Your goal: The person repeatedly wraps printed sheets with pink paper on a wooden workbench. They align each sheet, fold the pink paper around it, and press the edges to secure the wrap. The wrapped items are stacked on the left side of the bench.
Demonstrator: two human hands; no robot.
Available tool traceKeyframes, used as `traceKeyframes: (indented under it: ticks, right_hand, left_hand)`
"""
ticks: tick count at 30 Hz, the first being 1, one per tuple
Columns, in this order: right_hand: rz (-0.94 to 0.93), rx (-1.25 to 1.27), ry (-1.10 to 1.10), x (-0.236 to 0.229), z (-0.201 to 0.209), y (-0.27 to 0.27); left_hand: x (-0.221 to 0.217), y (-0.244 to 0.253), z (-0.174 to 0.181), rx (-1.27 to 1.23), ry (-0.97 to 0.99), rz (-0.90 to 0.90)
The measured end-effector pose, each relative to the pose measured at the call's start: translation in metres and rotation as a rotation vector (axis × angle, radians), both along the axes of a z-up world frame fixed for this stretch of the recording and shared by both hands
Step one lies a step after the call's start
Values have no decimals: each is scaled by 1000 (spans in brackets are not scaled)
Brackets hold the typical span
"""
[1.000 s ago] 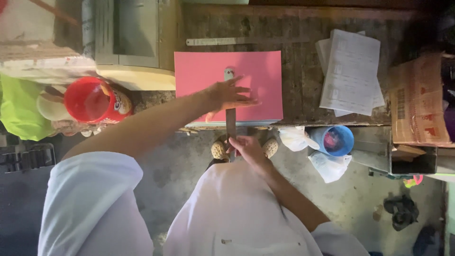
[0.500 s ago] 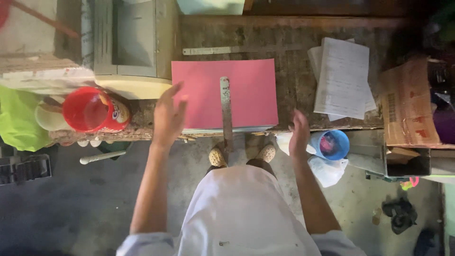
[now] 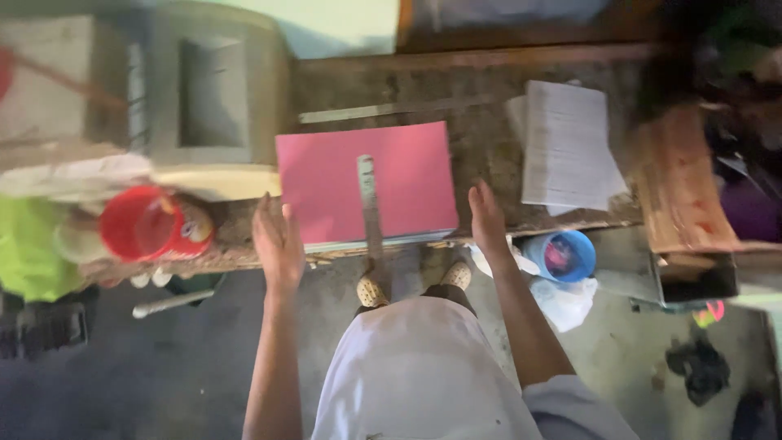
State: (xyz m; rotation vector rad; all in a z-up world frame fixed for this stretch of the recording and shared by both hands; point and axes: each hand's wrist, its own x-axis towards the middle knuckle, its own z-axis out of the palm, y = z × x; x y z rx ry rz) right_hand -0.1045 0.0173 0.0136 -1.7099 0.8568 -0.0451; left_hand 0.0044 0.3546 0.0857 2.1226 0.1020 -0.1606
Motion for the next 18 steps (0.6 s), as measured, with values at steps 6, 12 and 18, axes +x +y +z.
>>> traceKeyframes:
  ticks: [6, 12, 18]
  right_hand:
    - [-96, -506, -91, -69, -73, -90]
    - [-117, -853, -83, -139, -106, -152]
    - [69, -902, -186, -117, -164, -239]
  left_hand:
    - [-34, -101, 6, -141, -450, -324]
    - [-78, -246, -59, -425, 213, -761]
    - [-91, -392, -295, -432, 544, -581]
